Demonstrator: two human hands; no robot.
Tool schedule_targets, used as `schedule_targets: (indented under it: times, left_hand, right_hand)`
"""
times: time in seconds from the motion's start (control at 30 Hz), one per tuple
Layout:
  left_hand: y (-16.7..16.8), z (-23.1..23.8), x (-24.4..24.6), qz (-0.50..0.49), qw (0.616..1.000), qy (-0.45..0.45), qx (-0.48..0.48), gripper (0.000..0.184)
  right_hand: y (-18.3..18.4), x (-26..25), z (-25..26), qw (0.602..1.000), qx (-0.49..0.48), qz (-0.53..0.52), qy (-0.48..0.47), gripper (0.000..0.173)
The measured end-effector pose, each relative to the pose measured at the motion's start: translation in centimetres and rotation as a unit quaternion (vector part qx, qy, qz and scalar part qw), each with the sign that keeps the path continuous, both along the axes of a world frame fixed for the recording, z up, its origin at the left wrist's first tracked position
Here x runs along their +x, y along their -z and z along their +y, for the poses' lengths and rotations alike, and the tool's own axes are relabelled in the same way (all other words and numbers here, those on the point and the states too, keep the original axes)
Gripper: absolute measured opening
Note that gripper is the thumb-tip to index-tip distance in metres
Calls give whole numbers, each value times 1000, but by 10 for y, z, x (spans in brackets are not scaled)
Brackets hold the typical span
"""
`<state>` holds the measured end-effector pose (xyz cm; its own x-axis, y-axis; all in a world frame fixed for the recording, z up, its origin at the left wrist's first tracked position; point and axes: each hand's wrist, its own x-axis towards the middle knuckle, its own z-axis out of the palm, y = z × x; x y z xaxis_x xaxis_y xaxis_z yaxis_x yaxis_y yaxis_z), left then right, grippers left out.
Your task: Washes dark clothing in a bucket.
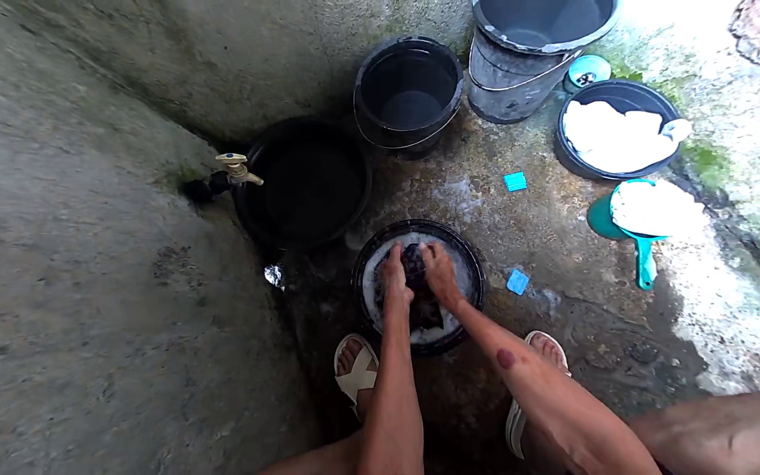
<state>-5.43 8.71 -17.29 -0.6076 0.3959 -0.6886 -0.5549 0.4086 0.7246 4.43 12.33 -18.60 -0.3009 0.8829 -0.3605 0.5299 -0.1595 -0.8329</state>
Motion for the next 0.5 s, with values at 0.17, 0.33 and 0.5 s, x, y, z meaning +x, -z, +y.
schedule_targets:
  times: [0.17, 0.33, 0.5]
  left_hand:
    - [27, -14, -37, 166, 973, 162, -7, 83]
    - [54, -14, -30, 212, 956, 201, 36, 33]
    - [25, -5, -28, 106, 994, 10, -4, 46]
  right_hand:
    - [57, 33, -2, 999, 1, 42, -13, 59]
    - [50, 28, 6, 995, -92, -20, 19, 48]
    - [-19, -3, -31, 993, 50, 95, 46, 34]
